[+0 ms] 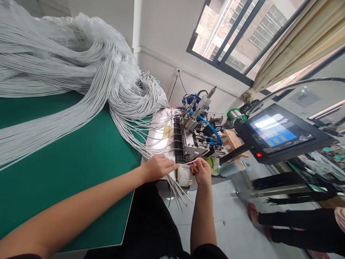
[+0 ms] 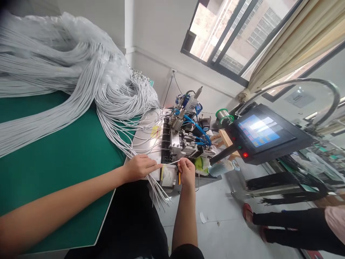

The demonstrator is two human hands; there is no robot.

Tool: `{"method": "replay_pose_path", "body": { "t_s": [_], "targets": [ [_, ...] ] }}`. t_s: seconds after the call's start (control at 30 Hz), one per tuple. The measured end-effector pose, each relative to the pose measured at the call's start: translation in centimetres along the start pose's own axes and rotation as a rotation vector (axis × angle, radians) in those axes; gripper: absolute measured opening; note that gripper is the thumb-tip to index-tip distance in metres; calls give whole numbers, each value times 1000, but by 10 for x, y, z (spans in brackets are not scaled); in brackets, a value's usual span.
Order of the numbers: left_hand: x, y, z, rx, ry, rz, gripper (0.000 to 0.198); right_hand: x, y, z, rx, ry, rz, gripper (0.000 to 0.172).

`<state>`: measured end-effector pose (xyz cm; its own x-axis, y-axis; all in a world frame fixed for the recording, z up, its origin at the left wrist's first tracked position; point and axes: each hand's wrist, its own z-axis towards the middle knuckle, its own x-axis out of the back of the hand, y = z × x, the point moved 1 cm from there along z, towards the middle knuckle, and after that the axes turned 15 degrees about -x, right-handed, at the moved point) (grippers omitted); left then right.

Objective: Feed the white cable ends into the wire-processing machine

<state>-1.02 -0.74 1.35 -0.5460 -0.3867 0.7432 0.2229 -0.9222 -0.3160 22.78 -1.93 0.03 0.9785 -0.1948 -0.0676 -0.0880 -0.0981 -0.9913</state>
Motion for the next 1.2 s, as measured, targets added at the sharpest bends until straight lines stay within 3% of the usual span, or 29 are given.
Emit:
{"method": "replay_pose_path", "body": {
  "t_s": [0.4, 0.6, 0.7, 0.77, 0.93, 1.2],
  "targets": [
    [-6, -4, 2, 47, -53, -42, 29, -7, -3, 2, 20, 55, -63, 36],
    [-4, -2, 3, 211, -100, 16, 37, 5, -8, 1, 136, 145, -625, 30],
    [-7, -2, 4, 277, -140, 13, 39, 8, -5, 6, 170, 115, -754, 28],
    [-8, -2, 4, 312, -170, -1, 39, 9, -1, 11, 147, 76, -716, 27],
    [-7, -4, 5, 360, -225, -43, 38, 5, 11, 19, -13, -9, -372, 28],
    [-10, -3, 3, 370, -213, -35, 40, -5, 25, 21, -136, 24, -194, 32]
  ]
}}
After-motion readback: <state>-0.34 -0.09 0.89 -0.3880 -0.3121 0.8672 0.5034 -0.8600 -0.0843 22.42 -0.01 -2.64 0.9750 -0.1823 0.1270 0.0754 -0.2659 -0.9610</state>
